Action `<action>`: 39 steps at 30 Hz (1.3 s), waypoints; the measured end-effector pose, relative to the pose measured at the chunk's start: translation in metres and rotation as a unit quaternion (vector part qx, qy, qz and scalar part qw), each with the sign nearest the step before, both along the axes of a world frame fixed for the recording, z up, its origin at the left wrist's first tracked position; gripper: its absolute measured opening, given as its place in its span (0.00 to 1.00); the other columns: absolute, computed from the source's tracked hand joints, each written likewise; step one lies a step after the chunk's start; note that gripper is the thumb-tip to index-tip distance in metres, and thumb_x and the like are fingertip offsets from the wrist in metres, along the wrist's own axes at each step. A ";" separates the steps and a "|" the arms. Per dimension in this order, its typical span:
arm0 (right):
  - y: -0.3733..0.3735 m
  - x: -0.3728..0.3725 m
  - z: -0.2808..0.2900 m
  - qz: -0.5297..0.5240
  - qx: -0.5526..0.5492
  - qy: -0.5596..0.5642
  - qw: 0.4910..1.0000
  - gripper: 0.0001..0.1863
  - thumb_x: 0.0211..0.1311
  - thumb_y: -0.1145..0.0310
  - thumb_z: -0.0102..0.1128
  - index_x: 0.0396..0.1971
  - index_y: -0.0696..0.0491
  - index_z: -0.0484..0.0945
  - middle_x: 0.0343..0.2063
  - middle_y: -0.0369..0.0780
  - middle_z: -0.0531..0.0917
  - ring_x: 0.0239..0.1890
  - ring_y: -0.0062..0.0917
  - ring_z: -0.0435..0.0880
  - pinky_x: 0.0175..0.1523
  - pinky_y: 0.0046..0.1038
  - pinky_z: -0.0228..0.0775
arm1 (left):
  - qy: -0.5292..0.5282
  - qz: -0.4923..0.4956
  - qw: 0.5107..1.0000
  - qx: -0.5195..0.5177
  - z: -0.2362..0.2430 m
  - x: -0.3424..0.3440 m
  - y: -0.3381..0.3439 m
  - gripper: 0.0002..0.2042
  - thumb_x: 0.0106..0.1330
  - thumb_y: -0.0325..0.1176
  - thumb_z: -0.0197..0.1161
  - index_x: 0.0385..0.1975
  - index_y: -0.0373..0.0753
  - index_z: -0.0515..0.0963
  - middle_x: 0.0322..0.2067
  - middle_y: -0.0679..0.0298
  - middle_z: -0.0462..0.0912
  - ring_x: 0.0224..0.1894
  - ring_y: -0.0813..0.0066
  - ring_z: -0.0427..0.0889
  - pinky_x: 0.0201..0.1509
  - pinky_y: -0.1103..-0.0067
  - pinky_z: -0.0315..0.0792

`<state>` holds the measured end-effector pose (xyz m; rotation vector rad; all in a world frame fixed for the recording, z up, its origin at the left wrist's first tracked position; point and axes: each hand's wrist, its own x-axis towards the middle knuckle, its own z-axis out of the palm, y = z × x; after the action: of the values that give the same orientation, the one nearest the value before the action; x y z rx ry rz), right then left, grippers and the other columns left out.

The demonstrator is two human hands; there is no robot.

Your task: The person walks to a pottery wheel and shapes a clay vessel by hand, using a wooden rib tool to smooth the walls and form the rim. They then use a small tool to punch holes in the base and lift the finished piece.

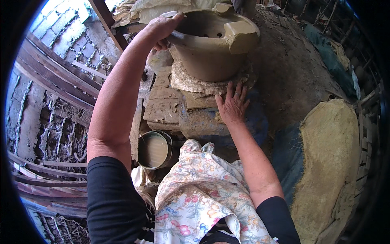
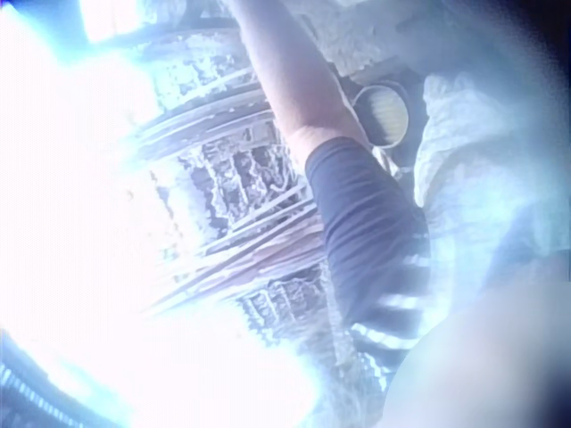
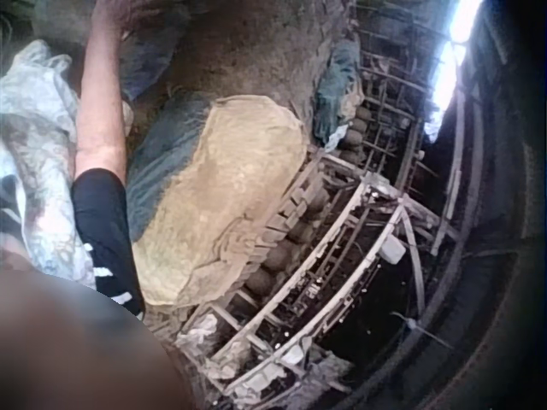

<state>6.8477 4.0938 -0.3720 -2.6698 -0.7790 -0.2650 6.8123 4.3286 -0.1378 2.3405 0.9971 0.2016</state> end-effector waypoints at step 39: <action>-0.036 0.078 0.013 0.045 -0.004 0.148 0.988 0.41 0.55 0.32 0.40 0.67 0.37 0.49 0.69 0.37 0.43 0.71 0.33 0.35 0.66 0.58 0.31 | -0.193 -0.309 0.928 0.078 -0.067 -0.059 -0.020 0.42 0.50 0.19 0.57 0.67 0.52 0.50 0.18 0.63 0.74 0.21 0.79 0.72 0.31 0.80 0.70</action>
<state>6.9259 4.0579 -0.3595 -2.5886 -0.8002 0.1539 6.7535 4.3088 -0.2051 2.4943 0.0360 0.4757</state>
